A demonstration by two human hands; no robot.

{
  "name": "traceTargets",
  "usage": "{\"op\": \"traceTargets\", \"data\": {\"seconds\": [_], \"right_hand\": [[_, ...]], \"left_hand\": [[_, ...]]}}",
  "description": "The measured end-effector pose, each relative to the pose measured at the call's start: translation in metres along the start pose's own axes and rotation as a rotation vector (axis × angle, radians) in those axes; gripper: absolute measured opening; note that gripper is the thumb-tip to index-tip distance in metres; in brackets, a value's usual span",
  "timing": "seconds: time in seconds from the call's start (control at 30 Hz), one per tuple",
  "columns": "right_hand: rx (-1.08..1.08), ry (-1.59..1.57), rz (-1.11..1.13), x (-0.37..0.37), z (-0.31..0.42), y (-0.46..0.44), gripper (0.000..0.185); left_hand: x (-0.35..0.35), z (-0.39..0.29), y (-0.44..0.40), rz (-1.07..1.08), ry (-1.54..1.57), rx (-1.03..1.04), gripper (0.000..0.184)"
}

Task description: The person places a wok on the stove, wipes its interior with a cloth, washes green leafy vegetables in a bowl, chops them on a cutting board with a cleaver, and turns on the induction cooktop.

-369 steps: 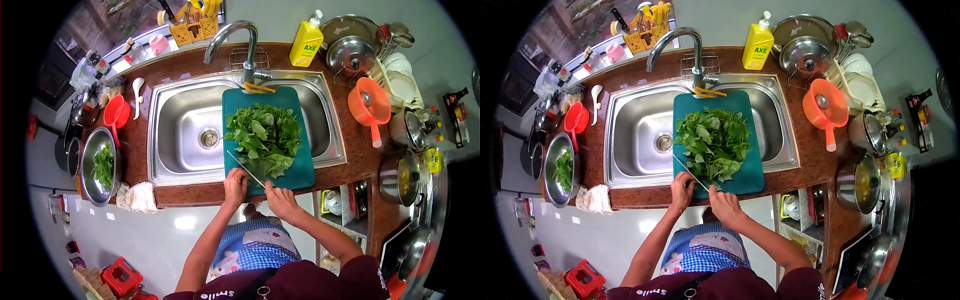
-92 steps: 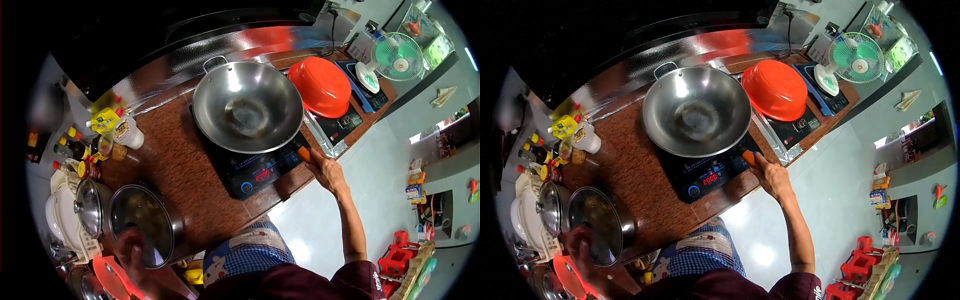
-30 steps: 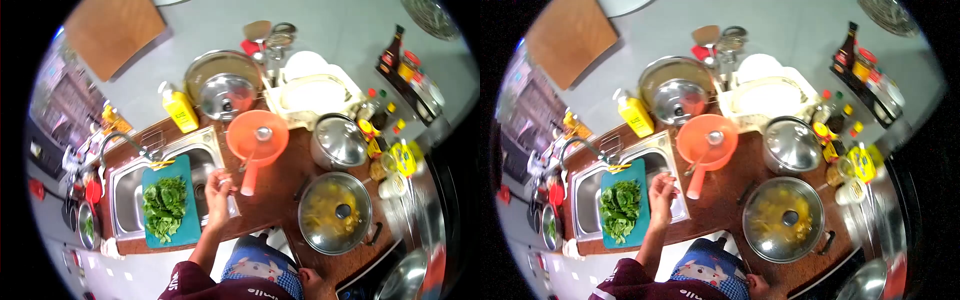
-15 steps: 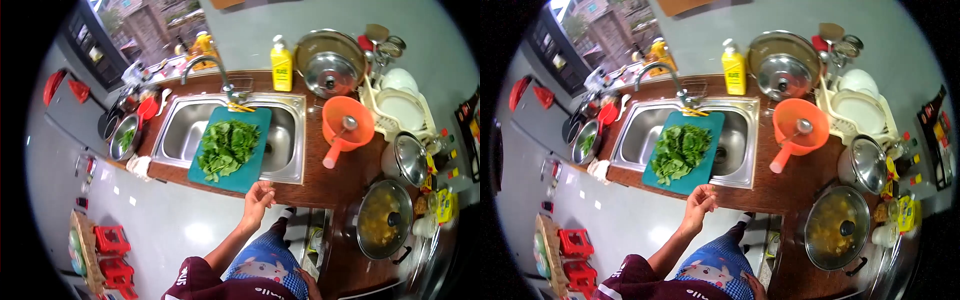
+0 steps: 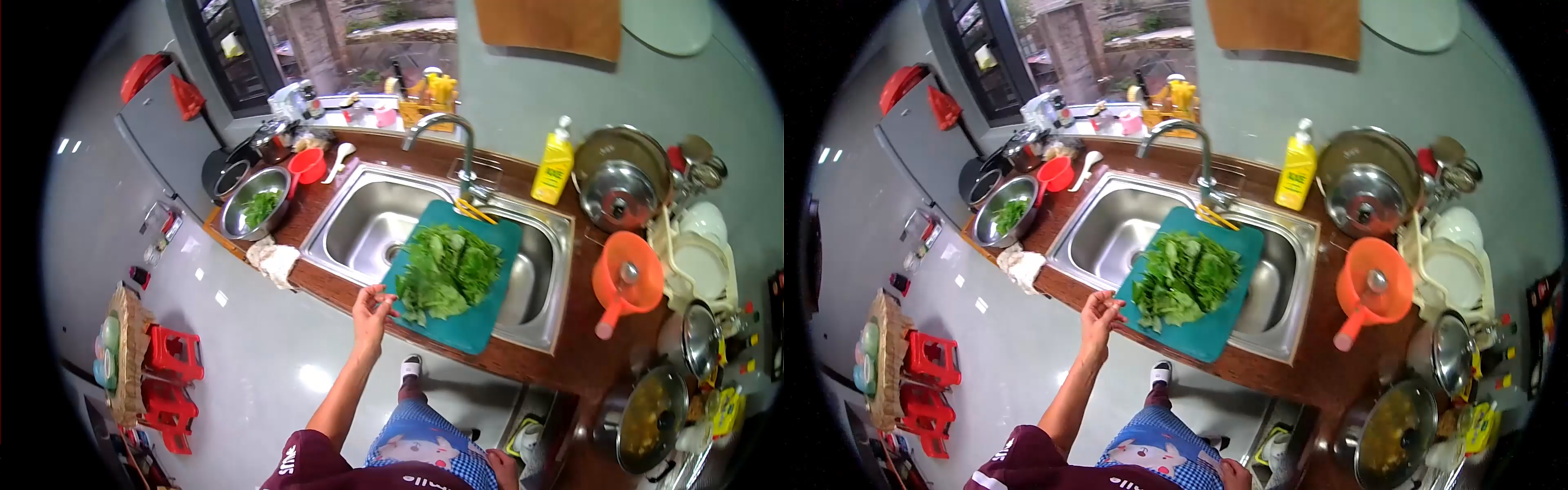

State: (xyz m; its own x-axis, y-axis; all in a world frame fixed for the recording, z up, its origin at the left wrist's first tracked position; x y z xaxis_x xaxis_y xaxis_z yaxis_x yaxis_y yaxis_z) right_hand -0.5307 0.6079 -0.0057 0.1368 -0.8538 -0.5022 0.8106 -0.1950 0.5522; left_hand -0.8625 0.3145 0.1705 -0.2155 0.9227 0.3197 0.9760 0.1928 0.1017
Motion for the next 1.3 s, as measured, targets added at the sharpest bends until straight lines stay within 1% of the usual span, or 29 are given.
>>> {"op": "traceTargets", "data": {"seconds": [0.13,0.23,0.3,0.33,0.37,0.43,0.47,0.5,0.57,0.6,0.63,0.7,0.73,0.77,0.87,0.93,0.97,1.0,1.03,1.07,1.1,1.13,1.17,1.2,1.23,1.27,1.3], "right_hand": [[-0.079,0.079,-0.017,0.014,0.057,-0.039,0.030],[-0.033,0.155,0.025,0.037,0.091,-0.074,0.030],[-0.153,0.168,-0.023,0.047,0.126,-0.091,0.030],[-0.160,0.202,-0.007,0.056,0.131,-0.103,0.030],[-0.166,0.235,0.010,0.064,0.137,-0.114,0.030],[-0.199,0.287,0.029,0.071,0.160,-0.126,0.030],[-0.211,0.309,0.035,0.074,0.169,-0.130,0.030],[-0.193,0.336,0.048,0.077,0.167,-0.134,0.029],[-0.147,0.378,0.064,0.084,0.148,-0.139,0.029],[-0.047,0.411,0.078,0.086,0.136,-0.140,0.028],[-0.055,0.390,0.050,0.086,0.138,-0.138,0.028],[-0.072,0.350,-0.004,0.085,0.147,-0.129,0.027],[-0.094,0.279,-0.094,0.085,0.145,-0.127,0.027],[-0.084,0.273,-0.096,0.086,0.146,-0.127,0.027],[-0.045,0.252,-0.103,0.084,0.151,-0.134,0.027],[0.007,0.243,-0.095,0.080,0.150,-0.134,0.026],[-0.101,0.386,-0.176,0.075,0.139,-0.138,0.025],[-0.209,0.528,-0.254,0.070,0.103,-0.143,0.024],[-0.316,0.668,-0.330,0.062,0.084,-0.143,0.023],[-0.214,0.550,-0.327,0.037,0.096,-0.143,0.023],[-0.111,0.428,-0.329,0.002,0.151,-0.142,0.023],[0.182,0.572,-0.032,-0.016,0.202,-0.146,0.037],[0.484,0.683,0.273,-0.025,0.221,-0.134,0.057],[0.179,0.762,-0.022,-0.036,0.224,-0.144,0.034],[-0.112,0.838,-0.321,-0.045,0.228,-0.135,0.017],[-0.074,0.806,-0.231,-0.050,0.238,-0.127,0.018],[-0.044,0.770,-0.142,-0.064,0.261,-0.128,0.018]], "left_hand": [[-0.089,-0.019,-0.085,-0.117,-0.035,0.088,0.029],[-0.154,-0.025,-0.152,-0.207,-0.083,0.078,0.037],[-0.194,-0.023,-0.199,-0.251,-0.083,0.133,0.040],[-0.211,-0.020,-0.224,-0.271,-0.069,0.130,0.041],[-0.228,-0.014,-0.250,-0.274,-0.037,0.073,0.044],[-0.255,-0.005,-0.297,-0.336,0.204,-0.026,0.044],[-0.267,0.001,-0.324,-0.342,0.409,-0.042,0.041],[-0.277,0.002,-0.346,-0.362,0.561,-0.019,0.029],[-0.307,0.023,-0.408,-0.342,0.841,0.028,0.041],[-0.319,0.029,-0.433,-0.338,0.921,0.036,0.033],[-0.322,0.034,-0.453,-0.337,1.003,0.041,0.026],[-0.308,0.014,-0.457,-0.452,1.077,0.095,0.016],[-0.303,0.013,-0.464,-0.465,1.138,0.101,0.014],[-0.302,0.013,-0.470,-0.478,1.198,0.110,0.012],[-0.295,0.009,-0.479,-0.506,1.238,0.152,0.009],[-0.287,0.008,-0.479,-0.518,1.236,0.117,0.010],[-0.286,0.008,-0.478,-0.529,1.231,0.102,0.010],[-0.288,0.018,-0.481,-0.578,1.194,0.052,0.013],[-0.291,0.027,-0.484,-0.553,1.135,0.020,0.015],[-0.286,0.025,-0.473,-0.554,1.077,0.001,0.016],[-0.278,0.024,-0.462,-0.547,1.021,-0.021,0.017],[-0.280,0.033,-0.460,-0.472,0.976,-0.074,0.023],[-0.282,0.037,-0.452,-0.482,0.839,-0.115,0.026],[-0.276,0.030,-0.441,-0.418,0.696,-0.167,0.026],[-0.272,0.021,-0.431,-0.404,0.567,-0.205,0.023],[-0.282,0.028,-0.438,-0.353,0.498,-0.275,0.021],[-0.279,0.023,-0.439,-0.301,0.407,-0.257,0.021]]}}
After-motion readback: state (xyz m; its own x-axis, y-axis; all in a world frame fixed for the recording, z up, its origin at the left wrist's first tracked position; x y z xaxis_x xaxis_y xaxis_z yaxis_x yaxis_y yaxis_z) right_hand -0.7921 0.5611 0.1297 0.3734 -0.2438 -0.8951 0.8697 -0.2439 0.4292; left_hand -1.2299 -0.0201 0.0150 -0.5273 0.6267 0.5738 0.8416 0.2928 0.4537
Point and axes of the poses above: each hand's wrist, its own y-axis away from the middle knuckle, its own x-axis out of the palm, z = x × y, the point moved 7 cm from there along -y, towards the middle knuckle, and after that the axes turned 10 degrees about y, right-handed, at the moved point
